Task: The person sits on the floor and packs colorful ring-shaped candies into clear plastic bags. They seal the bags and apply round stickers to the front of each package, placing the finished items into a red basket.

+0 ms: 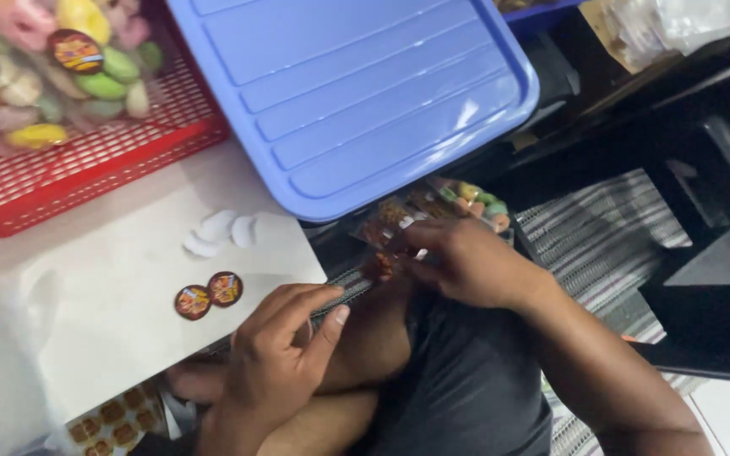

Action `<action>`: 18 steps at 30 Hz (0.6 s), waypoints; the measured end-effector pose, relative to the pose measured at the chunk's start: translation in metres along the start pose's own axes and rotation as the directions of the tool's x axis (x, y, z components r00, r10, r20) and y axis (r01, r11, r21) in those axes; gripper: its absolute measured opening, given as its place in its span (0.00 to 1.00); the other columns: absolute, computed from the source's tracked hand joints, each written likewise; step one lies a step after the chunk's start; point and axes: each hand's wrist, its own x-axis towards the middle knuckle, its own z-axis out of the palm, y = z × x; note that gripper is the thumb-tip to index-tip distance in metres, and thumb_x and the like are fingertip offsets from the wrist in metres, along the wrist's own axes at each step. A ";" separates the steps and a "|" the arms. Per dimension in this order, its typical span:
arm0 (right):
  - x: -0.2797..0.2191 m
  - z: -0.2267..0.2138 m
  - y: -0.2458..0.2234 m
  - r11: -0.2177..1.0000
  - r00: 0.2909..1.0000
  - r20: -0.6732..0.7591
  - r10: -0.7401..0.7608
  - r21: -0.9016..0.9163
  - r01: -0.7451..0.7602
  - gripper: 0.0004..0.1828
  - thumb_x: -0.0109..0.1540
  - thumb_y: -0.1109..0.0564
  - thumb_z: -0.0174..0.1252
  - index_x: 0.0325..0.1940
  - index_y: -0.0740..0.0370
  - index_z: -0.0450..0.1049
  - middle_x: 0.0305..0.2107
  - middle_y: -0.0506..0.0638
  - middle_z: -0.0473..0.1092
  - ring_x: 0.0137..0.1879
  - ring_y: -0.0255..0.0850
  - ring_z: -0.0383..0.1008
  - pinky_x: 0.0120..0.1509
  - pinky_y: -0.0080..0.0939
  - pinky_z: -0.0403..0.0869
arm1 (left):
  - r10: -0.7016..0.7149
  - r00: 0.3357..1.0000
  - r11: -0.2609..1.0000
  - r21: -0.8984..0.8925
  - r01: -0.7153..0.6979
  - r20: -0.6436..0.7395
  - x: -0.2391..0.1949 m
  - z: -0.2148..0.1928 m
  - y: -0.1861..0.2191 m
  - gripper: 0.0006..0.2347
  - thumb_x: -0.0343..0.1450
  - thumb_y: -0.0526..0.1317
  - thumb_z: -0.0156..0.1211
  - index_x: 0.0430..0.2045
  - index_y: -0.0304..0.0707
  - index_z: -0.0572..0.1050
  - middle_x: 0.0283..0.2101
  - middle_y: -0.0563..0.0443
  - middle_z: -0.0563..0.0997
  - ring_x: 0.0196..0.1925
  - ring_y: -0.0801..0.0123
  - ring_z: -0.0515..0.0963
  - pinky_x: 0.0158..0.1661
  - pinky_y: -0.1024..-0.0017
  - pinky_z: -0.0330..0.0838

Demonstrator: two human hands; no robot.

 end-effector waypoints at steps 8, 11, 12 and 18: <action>-0.093 -0.017 0.104 0.859 0.819 -0.268 0.508 0.083 -0.505 0.11 0.62 0.59 0.62 0.47 0.63 0.79 0.33 0.64 0.78 0.45 0.64 0.80 0.49 0.61 0.78 | -0.110 0.912 0.980 -0.109 0.166 0.394 0.043 0.107 -0.006 0.15 0.76 0.43 0.55 0.48 0.28 0.79 0.43 0.26 0.83 0.48 0.32 0.82 0.46 0.47 0.77; -0.114 -0.015 0.127 0.805 0.752 -0.330 0.571 0.049 -0.591 0.13 0.61 0.57 0.65 0.49 0.57 0.80 0.35 0.59 0.78 0.45 0.60 0.80 0.50 0.58 0.77 | -0.308 0.814 0.918 -0.071 0.390 0.492 0.059 0.164 -0.038 0.16 0.75 0.47 0.57 0.51 0.35 0.78 0.44 0.27 0.83 0.50 0.34 0.82 0.48 0.48 0.77; -0.118 -0.010 0.134 0.804 0.759 -0.335 0.558 -0.009 -0.595 0.14 0.59 0.56 0.67 0.50 0.53 0.80 0.34 0.55 0.77 0.45 0.57 0.80 0.50 0.56 0.77 | -0.425 0.738 0.864 -0.010 0.504 0.524 0.059 0.180 -0.052 0.17 0.75 0.50 0.58 0.53 0.42 0.78 0.46 0.30 0.84 0.53 0.38 0.82 0.52 0.51 0.76; -0.137 0.012 0.167 0.718 0.694 -0.386 0.608 -0.105 -0.688 0.33 0.56 0.43 0.71 0.63 0.47 0.72 0.60 0.54 0.69 0.62 0.62 0.72 0.60 0.64 0.73 | -0.521 0.607 0.744 -0.029 0.667 0.600 0.076 0.240 -0.083 0.18 0.71 0.46 0.64 0.53 0.38 0.79 0.47 0.33 0.84 0.55 0.46 0.82 0.53 0.55 0.75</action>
